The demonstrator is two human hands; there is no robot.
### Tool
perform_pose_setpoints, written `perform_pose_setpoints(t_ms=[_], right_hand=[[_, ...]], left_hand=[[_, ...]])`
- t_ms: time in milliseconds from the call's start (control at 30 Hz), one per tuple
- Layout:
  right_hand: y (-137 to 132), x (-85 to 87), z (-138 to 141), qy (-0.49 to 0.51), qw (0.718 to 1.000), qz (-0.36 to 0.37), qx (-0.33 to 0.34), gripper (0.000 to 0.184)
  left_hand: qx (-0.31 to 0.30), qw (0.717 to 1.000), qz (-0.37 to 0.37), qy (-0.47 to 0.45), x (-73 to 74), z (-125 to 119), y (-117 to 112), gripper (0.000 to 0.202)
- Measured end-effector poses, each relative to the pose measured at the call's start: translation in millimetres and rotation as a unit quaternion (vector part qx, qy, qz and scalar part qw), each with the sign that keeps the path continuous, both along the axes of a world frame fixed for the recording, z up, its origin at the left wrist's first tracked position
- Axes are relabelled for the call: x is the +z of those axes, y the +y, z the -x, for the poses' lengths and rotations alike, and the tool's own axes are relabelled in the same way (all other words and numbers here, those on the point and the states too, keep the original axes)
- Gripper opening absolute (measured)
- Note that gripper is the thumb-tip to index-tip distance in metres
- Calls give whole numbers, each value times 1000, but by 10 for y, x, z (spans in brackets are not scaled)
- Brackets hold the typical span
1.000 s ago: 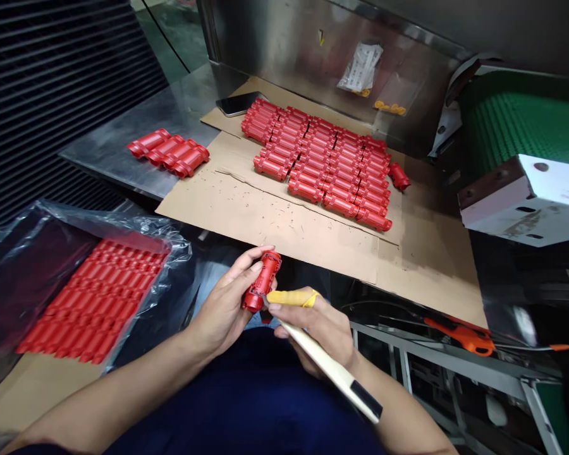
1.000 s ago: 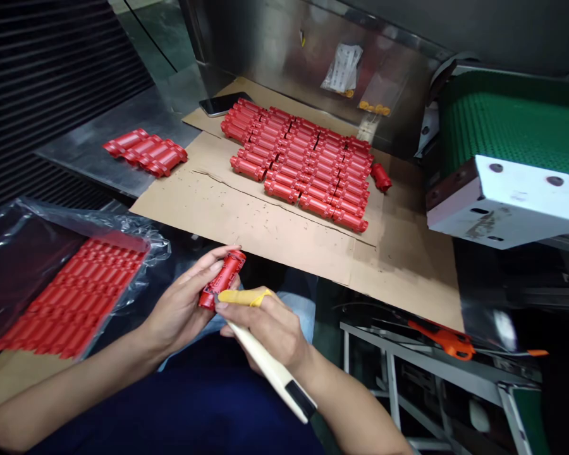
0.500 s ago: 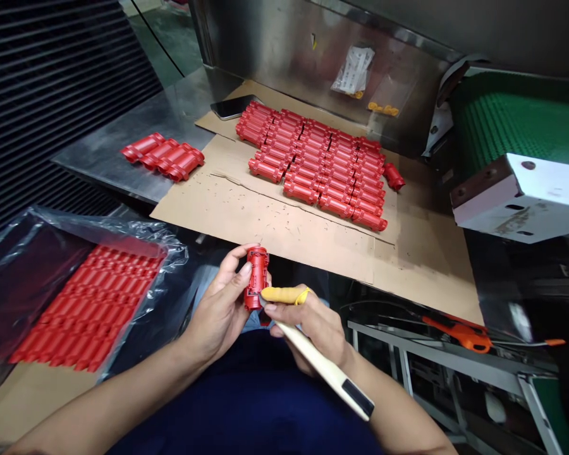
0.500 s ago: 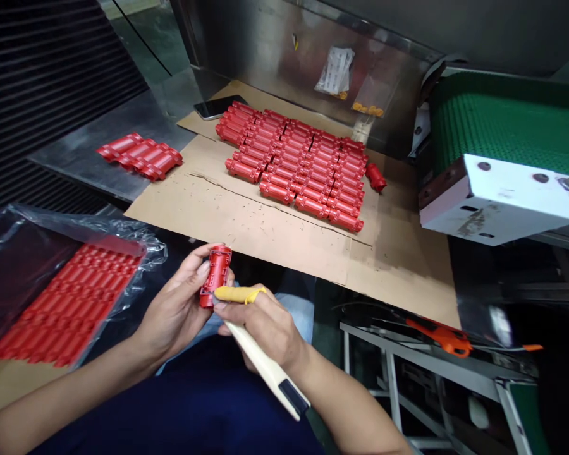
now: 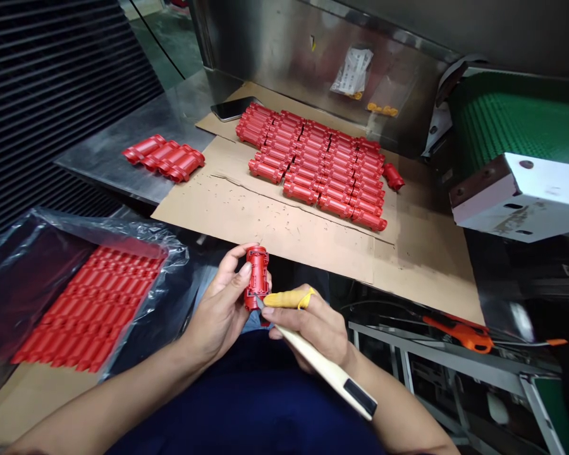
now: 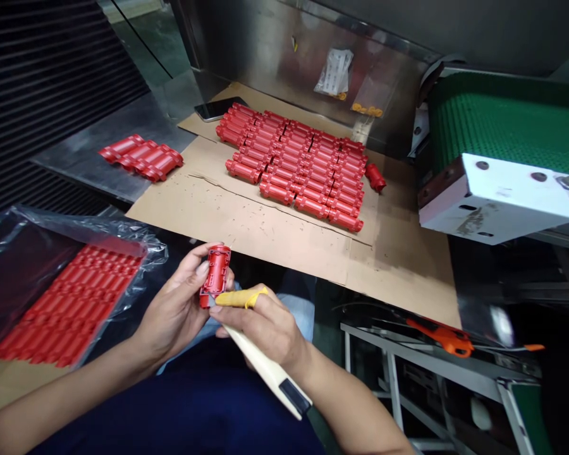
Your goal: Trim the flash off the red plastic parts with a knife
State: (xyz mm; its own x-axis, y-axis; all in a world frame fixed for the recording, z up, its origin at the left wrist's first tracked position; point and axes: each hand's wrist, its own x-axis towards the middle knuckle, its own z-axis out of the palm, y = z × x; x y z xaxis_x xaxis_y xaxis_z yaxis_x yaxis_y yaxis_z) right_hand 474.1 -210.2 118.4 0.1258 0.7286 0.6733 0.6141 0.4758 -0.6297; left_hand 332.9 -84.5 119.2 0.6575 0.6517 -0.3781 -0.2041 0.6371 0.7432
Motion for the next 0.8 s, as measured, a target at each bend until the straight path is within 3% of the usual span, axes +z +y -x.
perform_pose_setpoints(t_ms=[200, 333, 400, 500, 567, 667, 700, 733, 800], right_hand=[[6, -1, -22, -13, 1000, 13, 18, 31], [5, 48, -53, -77, 991, 103, 44, 23], [-3, 63, -63, 5, 986, 155, 61, 20], [-46, 56, -52, 166, 968, 176, 58, 22], [-91, 51, -30, 285, 935, 169, 126, 30], [-143, 76, -11, 430, 836, 160, 300, 34], [-149, 90, -16, 420, 841, 154, 303, 28], [-149, 102, -26, 377, 877, 147, 259, 22], [-136, 105, -52, 250, 955, 116, 105, 14]], left_hand=[[7, 1000, 6, 3, -3, -27, -2, 46], [6, 1000, 15, 21, -23, -45, 1, 45], [2, 1000, 19, 15, -30, -41, 4, 44], [-17, 1000, 22, -14, -27, -20, 10, 44], [-33, 999, 20, -34, -20, -6, 13, 44], [-41, 997, 14, -58, -13, 6, 20, 41], [-40, 997, 14, -61, -13, 7, 23, 41], [-38, 997, 16, -62, -15, 7, 28, 41], [-32, 997, 15, -62, -23, 8, 40, 43]])
